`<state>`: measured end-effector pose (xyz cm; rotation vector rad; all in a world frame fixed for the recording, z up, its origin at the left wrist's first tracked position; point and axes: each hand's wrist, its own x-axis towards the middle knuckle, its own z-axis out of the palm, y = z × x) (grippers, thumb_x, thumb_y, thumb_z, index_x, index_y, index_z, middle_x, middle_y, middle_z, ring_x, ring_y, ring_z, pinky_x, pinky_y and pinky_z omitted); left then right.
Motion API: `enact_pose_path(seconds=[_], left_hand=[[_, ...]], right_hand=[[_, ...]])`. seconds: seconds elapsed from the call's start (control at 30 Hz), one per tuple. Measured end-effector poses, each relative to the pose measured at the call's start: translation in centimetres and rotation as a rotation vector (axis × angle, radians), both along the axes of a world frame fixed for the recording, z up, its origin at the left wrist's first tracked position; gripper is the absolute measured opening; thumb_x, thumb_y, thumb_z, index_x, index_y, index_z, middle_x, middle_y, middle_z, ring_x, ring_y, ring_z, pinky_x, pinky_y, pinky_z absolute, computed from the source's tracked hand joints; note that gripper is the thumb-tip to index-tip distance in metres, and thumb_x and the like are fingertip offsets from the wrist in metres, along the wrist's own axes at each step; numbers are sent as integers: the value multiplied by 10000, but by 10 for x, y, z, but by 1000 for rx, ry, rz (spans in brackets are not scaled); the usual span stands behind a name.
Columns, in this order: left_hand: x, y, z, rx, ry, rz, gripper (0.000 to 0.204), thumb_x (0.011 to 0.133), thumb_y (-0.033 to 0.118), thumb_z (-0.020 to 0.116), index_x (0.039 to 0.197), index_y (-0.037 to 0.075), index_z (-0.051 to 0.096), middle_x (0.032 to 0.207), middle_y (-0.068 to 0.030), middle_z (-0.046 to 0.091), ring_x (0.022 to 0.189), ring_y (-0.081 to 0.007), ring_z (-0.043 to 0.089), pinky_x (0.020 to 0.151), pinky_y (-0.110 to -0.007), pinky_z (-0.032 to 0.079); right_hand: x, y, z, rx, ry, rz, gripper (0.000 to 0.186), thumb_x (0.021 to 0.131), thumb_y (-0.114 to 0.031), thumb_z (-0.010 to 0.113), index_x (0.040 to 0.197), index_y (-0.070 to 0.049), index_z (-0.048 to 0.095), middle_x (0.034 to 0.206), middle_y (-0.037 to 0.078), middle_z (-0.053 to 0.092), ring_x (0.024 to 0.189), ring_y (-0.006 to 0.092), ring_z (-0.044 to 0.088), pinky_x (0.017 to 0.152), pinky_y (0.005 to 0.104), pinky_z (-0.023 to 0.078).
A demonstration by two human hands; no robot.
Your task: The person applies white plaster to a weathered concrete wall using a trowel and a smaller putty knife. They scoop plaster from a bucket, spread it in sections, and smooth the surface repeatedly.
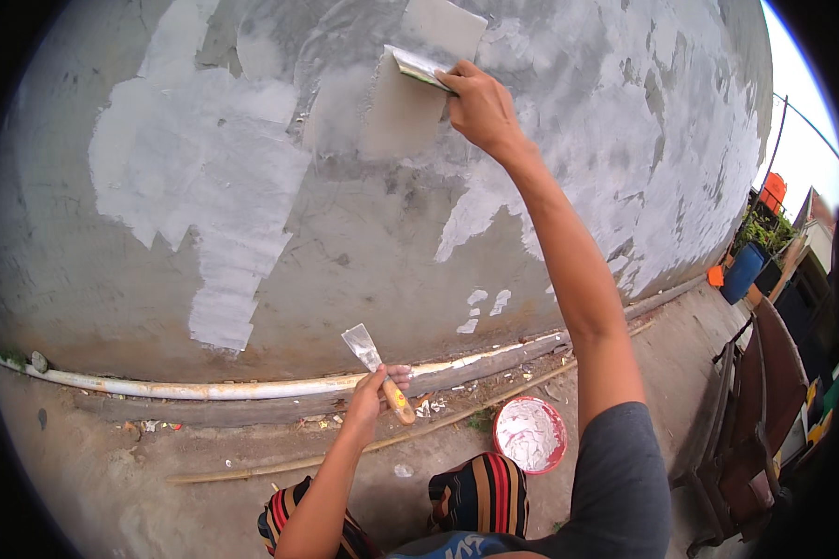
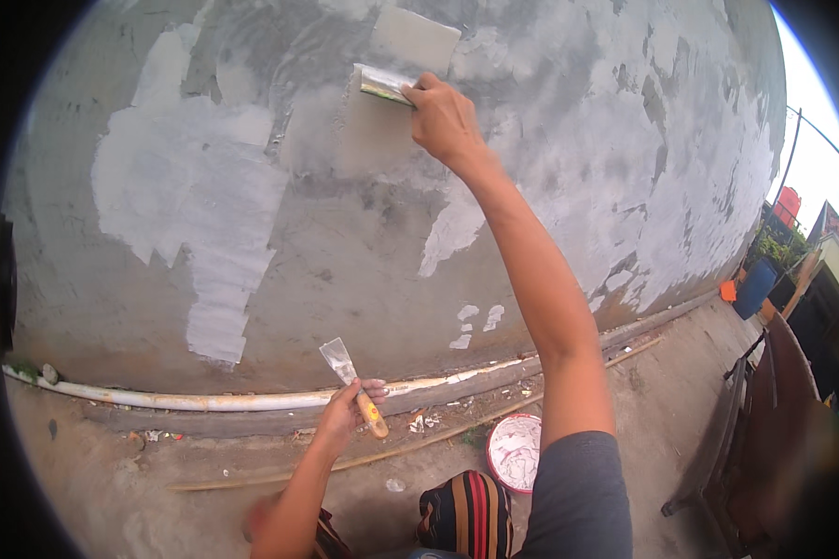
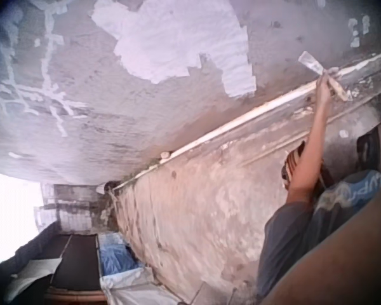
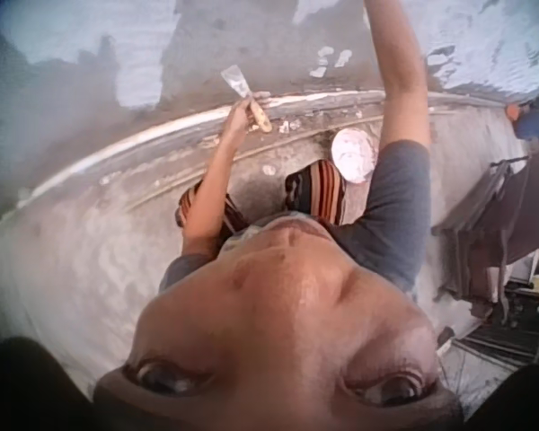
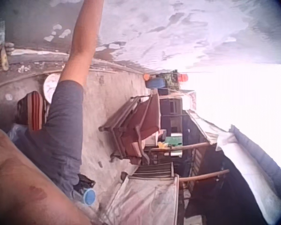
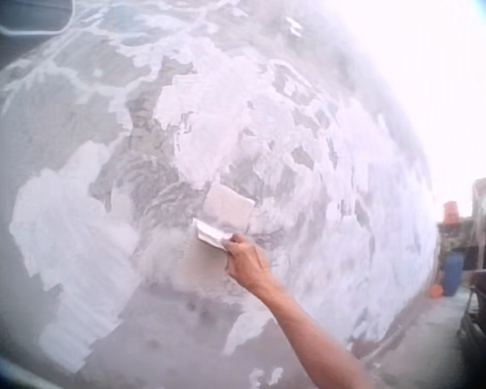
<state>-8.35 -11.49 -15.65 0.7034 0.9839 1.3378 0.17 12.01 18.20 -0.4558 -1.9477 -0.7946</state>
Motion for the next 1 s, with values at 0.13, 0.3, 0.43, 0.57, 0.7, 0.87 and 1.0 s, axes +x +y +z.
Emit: enact_pose_path(seconds=[0.13, 0.3, 0.43, 0.57, 0.7, 0.87, 1.0], left_hand=[[16, -12, 16, -15, 89, -75, 454, 1028, 375, 340, 1167, 43, 617, 1083, -74, 656, 1045, -159, 598, 873, -325, 476], [14, -4, 3, -61, 112, -85, 453, 1032, 373, 327, 1195, 52, 601, 1121, -75, 644, 1059, -164, 597, 896, -333, 478], [4, 3, -11, -64, 73, -27, 446, 1038, 351, 318, 1153, 64, 640, 1044, -44, 670, 980, -134, 614, 827, -313, 474], [2, 10, -11, -56, 44, -32, 443, 1037, 350, 324, 1145, 62, 643, 1036, -44, 673, 966, -126, 618, 815, -302, 480], [-10, 13, -19, -79, 19, -22, 454, 1028, 385, 344, 1175, 47, 609, 1085, -71, 655, 1011, -161, 614, 869, -319, 483], [-23, 19, -30, -98, -15, 20, 446, 1027, 381, 353, 1158, 45, 615, 1053, -58, 661, 1000, -161, 617, 852, -322, 486], [-15, 22, -26, -77, -16, 15, 451, 1028, 375, 346, 1159, 36, 613, 1054, -69, 660, 1004, -166, 614, 863, -330, 478]], right_hand=[[45, -33, 53, -303, 185, 103, 290, 825, -29, 593, 1106, -9, 665, 823, 103, 650, 723, 186, 597, 734, 296, 469], [61, -16, 95, -367, 306, 370, 317, 817, -57, 573, 1113, -52, 683, 875, 178, 691, 728, 238, 631, 728, 305, 487], [38, -6, 104, -125, 282, 135, 379, 781, -23, 545, 1119, -107, 693, 975, 135, 703, 824, 298, 654, 755, 337, 504], [23, 32, 100, 148, 228, 114, 440, 790, -17, 521, 1168, -183, 674, 1037, 96, 694, 864, 313, 664, 754, 361, 525], [10, 31, 72, 116, 193, 33, 475, 793, -10, 506, 1196, -209, 658, 1088, 92, 678, 853, 302, 674, 739, 366, 537], [-9, 8, 12, 78, 45, 2, 474, 787, -13, 536, 1197, -219, 656, 1150, 69, 667, 824, 286, 683, 703, 350, 550], [-13, -8, -60, -42, -60, -38, 544, 758, 8, 580, 1246, -229, 621, 1196, 92, 649, 832, 273, 688, 651, 331, 557]])
